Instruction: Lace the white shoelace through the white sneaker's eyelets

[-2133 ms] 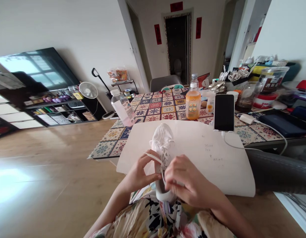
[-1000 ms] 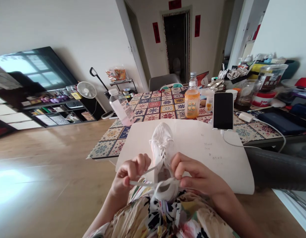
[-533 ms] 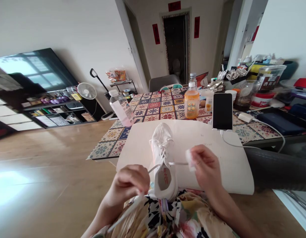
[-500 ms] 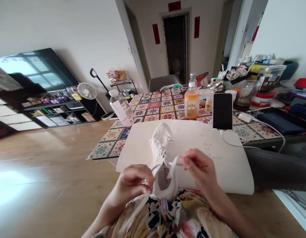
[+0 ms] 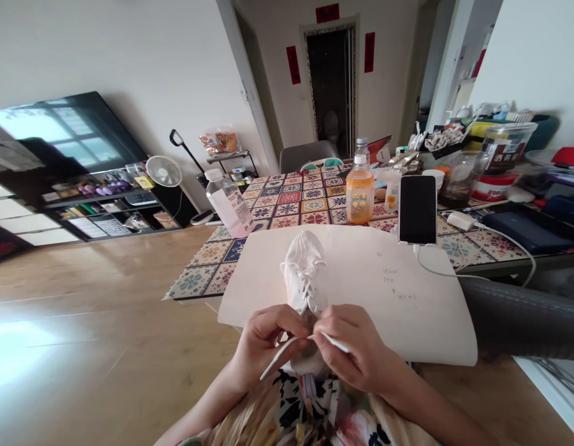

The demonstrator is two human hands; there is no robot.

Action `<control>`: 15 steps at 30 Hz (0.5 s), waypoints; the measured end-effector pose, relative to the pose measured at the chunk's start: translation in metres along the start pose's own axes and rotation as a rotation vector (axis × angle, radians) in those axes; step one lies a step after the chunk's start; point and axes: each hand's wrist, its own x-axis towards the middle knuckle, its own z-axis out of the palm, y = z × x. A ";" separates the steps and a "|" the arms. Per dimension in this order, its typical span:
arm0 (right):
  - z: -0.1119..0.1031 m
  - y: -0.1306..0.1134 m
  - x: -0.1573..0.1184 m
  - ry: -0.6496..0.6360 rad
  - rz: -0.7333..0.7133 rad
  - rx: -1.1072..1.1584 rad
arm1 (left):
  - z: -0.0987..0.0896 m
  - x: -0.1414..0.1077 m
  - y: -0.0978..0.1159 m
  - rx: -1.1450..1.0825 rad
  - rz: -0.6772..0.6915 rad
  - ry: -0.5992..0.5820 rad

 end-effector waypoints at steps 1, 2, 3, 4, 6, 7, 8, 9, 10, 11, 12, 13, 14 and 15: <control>0.000 -0.001 -0.001 0.042 0.031 0.022 | 0.001 0.000 0.002 -0.001 0.007 -0.020; 0.001 -0.001 -0.002 0.086 0.063 0.032 | 0.001 0.000 0.003 0.002 0.019 -0.041; 0.001 -0.001 -0.003 0.126 0.091 0.032 | 0.001 -0.001 0.004 0.009 0.035 -0.057; 0.002 -0.001 -0.003 0.151 0.110 0.026 | 0.001 -0.001 0.005 0.017 0.054 -0.067; 0.004 0.001 -0.005 0.123 0.117 0.032 | -0.001 -0.001 0.005 0.034 0.096 -0.068; 0.004 0.002 -0.005 0.077 0.106 0.045 | -0.002 -0.002 0.005 0.042 0.120 -0.060; 0.004 0.002 -0.004 0.024 0.091 0.059 | -0.003 -0.002 0.005 0.050 0.146 -0.045; 0.005 0.003 -0.004 -0.025 0.075 0.075 | -0.003 -0.002 0.004 0.060 0.168 -0.028; 0.005 0.003 -0.003 -0.057 0.061 0.089 | -0.004 -0.002 0.004 0.071 0.189 -0.011; 0.005 0.003 -0.003 -0.072 0.053 0.102 | -0.005 -0.003 0.004 0.079 0.206 0.002; 0.006 0.004 -0.002 -0.078 0.049 0.114 | -0.005 -0.003 0.003 0.083 0.216 0.008; 0.006 0.004 -0.002 -0.083 0.055 0.125 | -0.005 -0.004 0.003 0.081 0.216 0.006; 0.006 0.004 -0.002 -0.084 0.064 0.131 | -0.005 -0.005 0.002 0.074 0.206 0.005; 0.006 0.004 -0.003 -0.072 0.068 0.124 | -0.005 -0.006 0.001 0.062 0.184 0.011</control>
